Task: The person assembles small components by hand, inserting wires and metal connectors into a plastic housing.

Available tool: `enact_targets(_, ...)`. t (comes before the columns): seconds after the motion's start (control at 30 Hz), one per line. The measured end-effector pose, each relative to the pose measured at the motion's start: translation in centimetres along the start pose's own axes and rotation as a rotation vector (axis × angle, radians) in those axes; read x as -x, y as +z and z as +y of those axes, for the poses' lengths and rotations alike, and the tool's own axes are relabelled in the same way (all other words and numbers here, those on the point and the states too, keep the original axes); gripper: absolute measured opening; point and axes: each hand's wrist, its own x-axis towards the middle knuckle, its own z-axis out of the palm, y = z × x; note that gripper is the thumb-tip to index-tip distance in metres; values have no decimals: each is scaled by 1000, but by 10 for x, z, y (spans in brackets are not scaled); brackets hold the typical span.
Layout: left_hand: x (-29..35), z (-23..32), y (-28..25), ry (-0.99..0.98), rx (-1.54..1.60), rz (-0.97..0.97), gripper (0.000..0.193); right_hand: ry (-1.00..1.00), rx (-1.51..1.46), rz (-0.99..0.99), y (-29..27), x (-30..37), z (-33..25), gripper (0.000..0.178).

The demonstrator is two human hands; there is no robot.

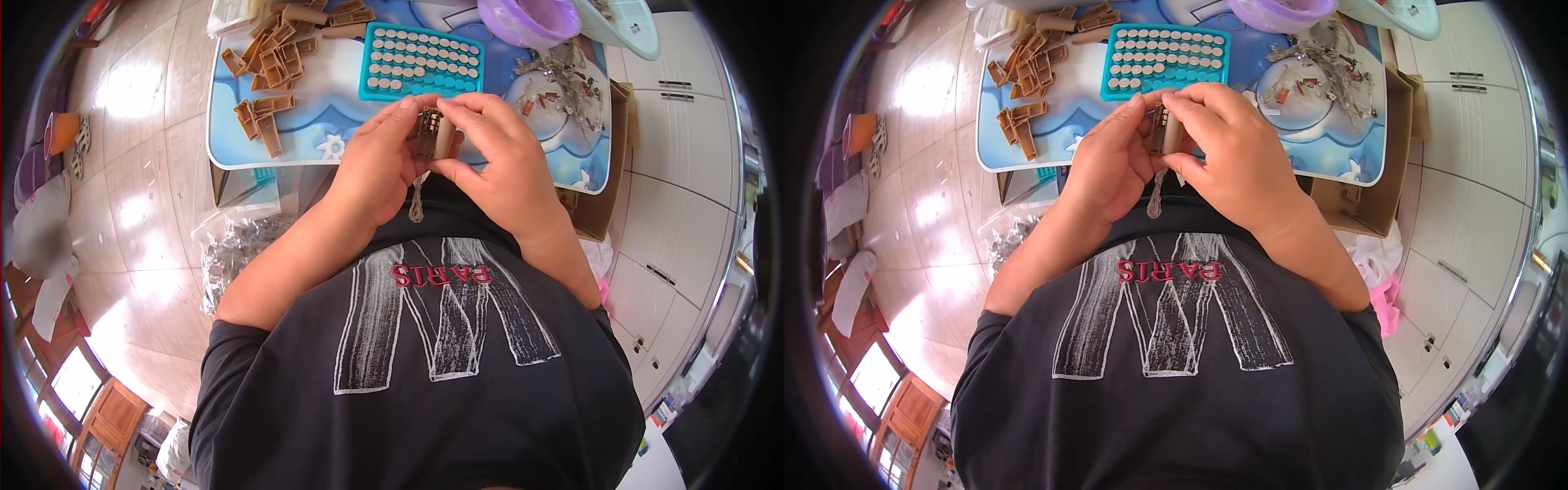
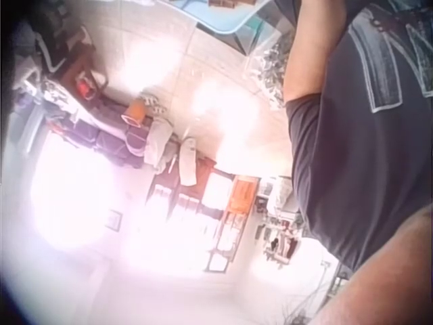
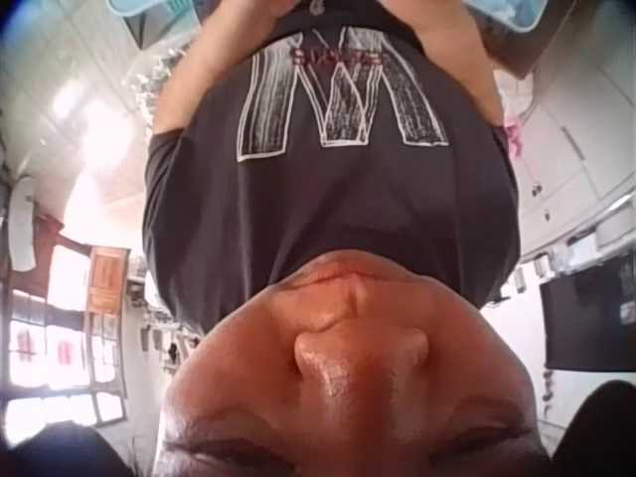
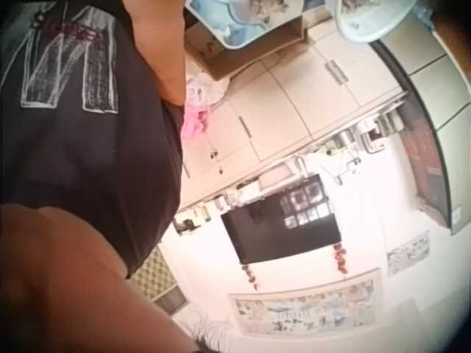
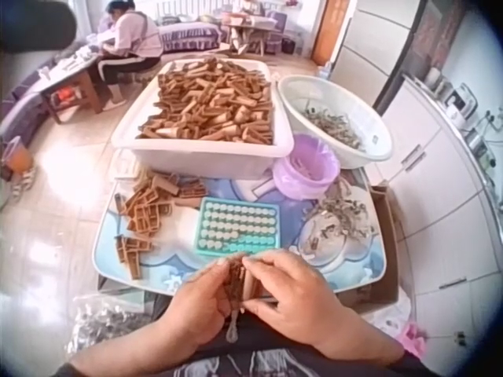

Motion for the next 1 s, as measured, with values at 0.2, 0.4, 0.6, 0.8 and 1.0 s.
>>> enact_targets(0.2,1,-2,5,14,-34,42,39,-11,-9,82,8,-2,-1,82)
enact_targets(0.4,3,-1,8,37,-31,14,39,-14,-8,92,10,-3,-1,84)
enact_targets(0.6,5,-1,15,73,-177,28,41,8,23,68,12,-1,-1,79)
enact_targets(0.8,10,2,18,122,-320,8,48,144,-307,48,1,4,22,37)
enact_targets(1.0,14,11,15,96,-660,-34,36,376,-803,89,0,12,24,24)
